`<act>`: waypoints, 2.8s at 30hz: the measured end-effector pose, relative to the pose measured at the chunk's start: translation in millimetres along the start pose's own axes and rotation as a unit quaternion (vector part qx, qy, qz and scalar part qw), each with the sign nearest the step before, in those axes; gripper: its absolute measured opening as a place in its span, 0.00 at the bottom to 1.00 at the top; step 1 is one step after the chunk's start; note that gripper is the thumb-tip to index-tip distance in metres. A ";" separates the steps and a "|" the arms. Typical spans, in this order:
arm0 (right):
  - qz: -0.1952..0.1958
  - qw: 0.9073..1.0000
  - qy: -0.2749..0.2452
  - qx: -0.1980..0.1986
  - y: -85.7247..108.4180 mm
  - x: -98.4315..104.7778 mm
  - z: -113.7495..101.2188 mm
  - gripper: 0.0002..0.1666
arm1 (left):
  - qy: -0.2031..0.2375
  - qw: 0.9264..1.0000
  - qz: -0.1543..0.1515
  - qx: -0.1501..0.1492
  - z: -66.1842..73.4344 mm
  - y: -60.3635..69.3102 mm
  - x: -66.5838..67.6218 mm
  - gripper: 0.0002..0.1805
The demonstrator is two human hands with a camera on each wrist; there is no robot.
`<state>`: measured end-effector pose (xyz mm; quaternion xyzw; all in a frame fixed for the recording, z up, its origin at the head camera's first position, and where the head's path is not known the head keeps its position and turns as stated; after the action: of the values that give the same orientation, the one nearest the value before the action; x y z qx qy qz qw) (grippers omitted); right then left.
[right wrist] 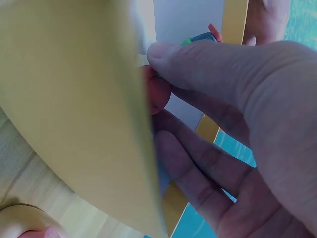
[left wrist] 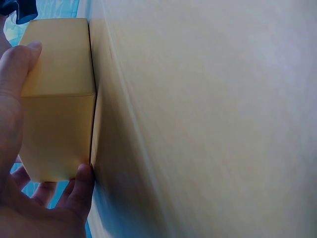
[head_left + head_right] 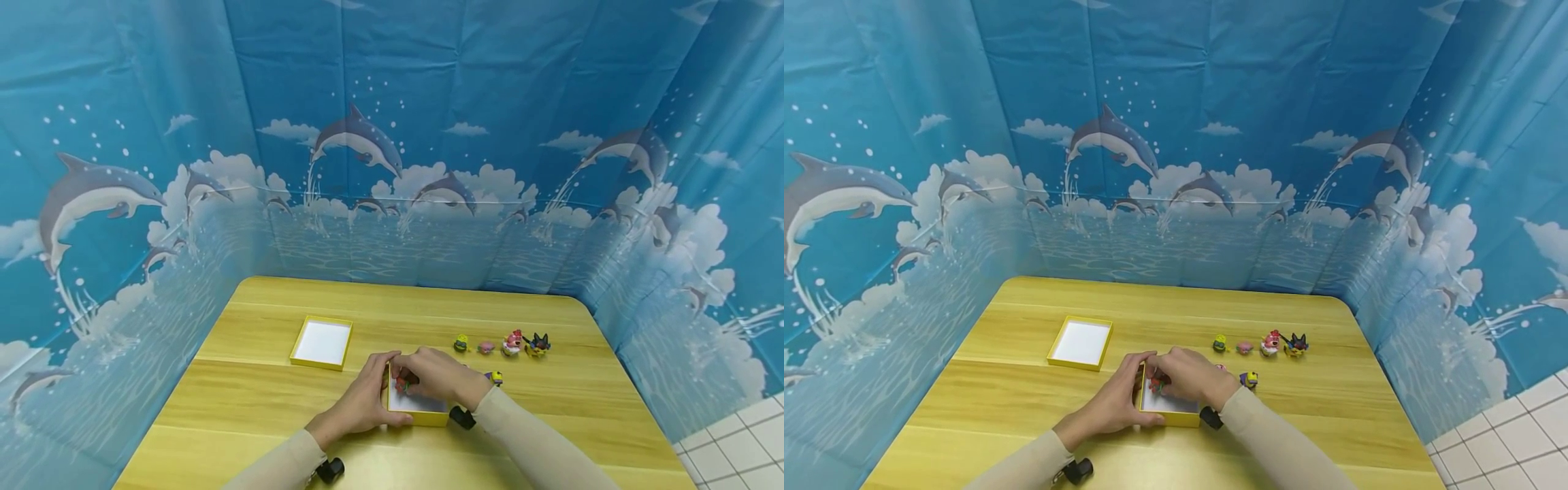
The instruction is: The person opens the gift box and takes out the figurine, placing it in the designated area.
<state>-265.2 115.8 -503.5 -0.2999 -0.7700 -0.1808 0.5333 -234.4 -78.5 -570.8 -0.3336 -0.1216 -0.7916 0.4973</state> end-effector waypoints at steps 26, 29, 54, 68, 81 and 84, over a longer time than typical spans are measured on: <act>0.023 0.998 -0.048 0.015 7.3 7.3 -1.0 0.13 | -0.004 1.000 0.006 -0.004 2.0 1.0 0.6 0.69; 0.027 0.998 -0.058 0.013 9.2 8.4 -1.0 0.16 | -0.001 1.000 0.004 -0.003 3.0 1.4 0.6 0.69; 0.083 0.996 -0.034 -0.017 36.3 28.3 -2.1 0.21 | -0.007 1.000 -0.002 0.004 4.6 1.0 1.0 0.70; 0.126 0.985 -0.102 -0.055 65.5 42.1 14.0 0.10 | 0.016 1.000 0.007 0.009 2.0 0.3 -1.9 0.71; 0.212 0.971 -0.093 -0.057 100.2 61.6 37.1 0.11 | 0.014 1.000 0.000 0.020 1.3 0.8 -2.4 0.72; 0.218 0.969 -0.087 -0.072 109.3 66.2 43.9 0.14 | 0.011 1.000 0.002 0.022 1.1 1.0 -2.5 0.72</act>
<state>-241.6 242.4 -462.5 -0.5123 -0.7145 -0.0883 0.4682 -232.4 -76.7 -571.7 -0.3139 -0.1330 -0.7915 0.5073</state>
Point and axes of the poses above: each hand's wrist, its own y-axis away from the middle knuckle, its own x-axis out of the back of the hand, z = x × y, the point moved 3 cm from there along -y, towards the middle knuckle, and after that the axes turned 3 degrees about z, right-handed, at the moved point
